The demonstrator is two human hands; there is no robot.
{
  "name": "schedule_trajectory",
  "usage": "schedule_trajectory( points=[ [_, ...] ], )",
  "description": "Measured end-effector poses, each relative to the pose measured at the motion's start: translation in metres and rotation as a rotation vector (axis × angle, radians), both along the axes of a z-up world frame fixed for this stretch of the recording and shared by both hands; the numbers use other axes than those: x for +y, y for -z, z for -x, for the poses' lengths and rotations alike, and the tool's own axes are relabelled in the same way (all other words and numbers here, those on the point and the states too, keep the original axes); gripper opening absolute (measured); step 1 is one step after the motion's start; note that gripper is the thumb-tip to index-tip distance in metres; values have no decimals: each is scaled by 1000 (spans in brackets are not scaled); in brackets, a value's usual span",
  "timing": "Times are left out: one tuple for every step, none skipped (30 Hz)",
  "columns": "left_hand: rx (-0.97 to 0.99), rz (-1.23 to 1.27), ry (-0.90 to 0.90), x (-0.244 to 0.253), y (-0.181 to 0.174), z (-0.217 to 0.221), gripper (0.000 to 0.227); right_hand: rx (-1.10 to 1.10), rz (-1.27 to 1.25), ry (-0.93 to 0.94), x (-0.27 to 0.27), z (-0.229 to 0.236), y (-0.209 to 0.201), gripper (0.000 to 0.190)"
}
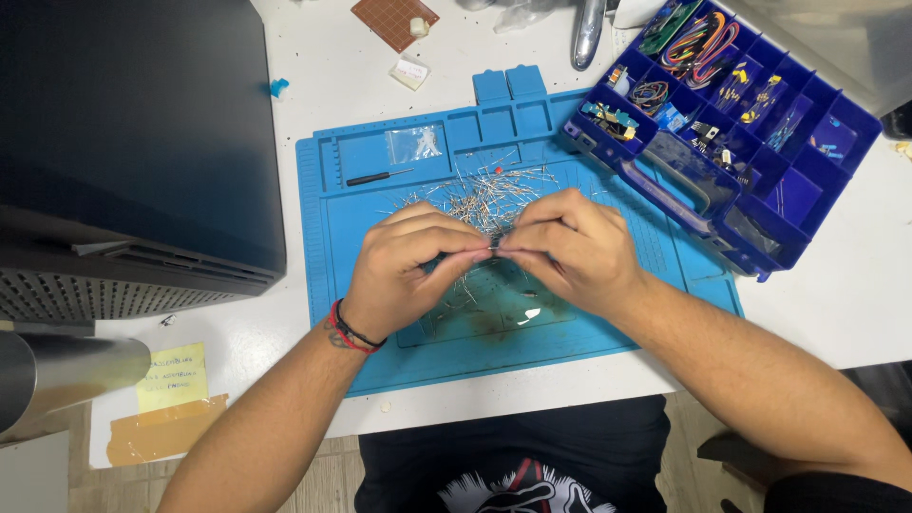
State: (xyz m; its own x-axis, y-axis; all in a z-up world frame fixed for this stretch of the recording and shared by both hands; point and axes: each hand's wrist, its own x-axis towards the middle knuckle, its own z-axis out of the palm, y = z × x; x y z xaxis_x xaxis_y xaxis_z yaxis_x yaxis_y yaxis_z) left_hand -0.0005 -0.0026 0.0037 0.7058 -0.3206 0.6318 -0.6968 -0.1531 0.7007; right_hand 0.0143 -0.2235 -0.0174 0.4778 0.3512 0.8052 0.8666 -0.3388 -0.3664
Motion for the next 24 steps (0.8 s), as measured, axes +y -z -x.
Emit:
schedule_trajectory(
  points=[
    [1, 0, 1, 0, 1, 0, 9, 1, 0, 1, 0, 0, 1, 6],
    [-11, -3, -2, 0, 1, 0, 9, 2, -1, -1, -1, 1, 2, 6],
    [-24, -7, -7, 0, 2, 0, 10, 2, -2, -4, -1, 0, 2, 6],
    [-25, -6, -7, 0, 2, 0, 10, 2, -1, -4, 0, 0, 1, 6],
    [-42, -1, -8, -1, 3, 0, 9, 0, -6, -17, 0, 0, 0, 6],
    [-60, 5, -9, -2, 4, 1, 8, -2, -11, -30, 0, 1, 0, 7],
    [-62, 3, -8, -2, 3, 1, 8, -4, -12, -29, 0, 2, 3, 7],
    [-75, 11, -7, -2, 2, 1, 8, 29, -34, -30, 1, 2, 6, 8],
    [-87, 22, -12, -2, 2, 3, 8, 64, -53, -37, 0, 4, 9, 9],
    [-88, 23, -17, -2, 2, 3, 8, 63, -51, -41, 1, 3, 8, 9],
    [-102, 26, -15, -1, 1, 2, 8, 63, -65, -47, 1, 3, 7, 8],
    [-115, 28, -13, -1, 0, 1, 7, 63, -79, -53, 1, 3, 6, 8],
    [-117, 28, -13, -2, 0, 1, 7, 62, -80, -52, 1, 3, 7, 8],
    [-120, 29, -12, -2, 0, 1, 7, 67, -87, -53, 0, 3, 7, 7],
    [-124, 32, -11, -2, 0, 1, 7, 72, -92, -53, -1, 2, 7, 7],
    [-125, 33, -11, -2, 0, 1, 7, 71, -92, -53, 0, 2, 5, 7],
    [-126, 37, -14, -2, 0, 1, 7, 65, -109, -59, 2, 3, 3, 7],
    [-126, 42, -18, -2, 0, 2, 7, 59, -126, -65, 3, 3, 1, 7],
    [-127, 44, -19, -1, 0, 1, 7, 58, -124, -66, 4, 3, 1, 7],
    [-129, 41, -33, 0, 1, 1, 7, 81, -129, -65, 4, 3, 1, 7],
    [-128, 39, -44, 0, 2, 2, 7, 106, -135, -61, 3, 4, 2, 7],
    [-125, 39, -43, -1, 2, 3, 7, 109, -134, -60, 2, 4, 4, 7],
    [-126, 40, -42, -1, 2, 2, 7, 111, -147, -76, 2, 2, 5, 7],
    [-128, 41, -41, 0, 1, 1, 7, 113, -159, -92, 3, 0, 6, 7]
  ],
)
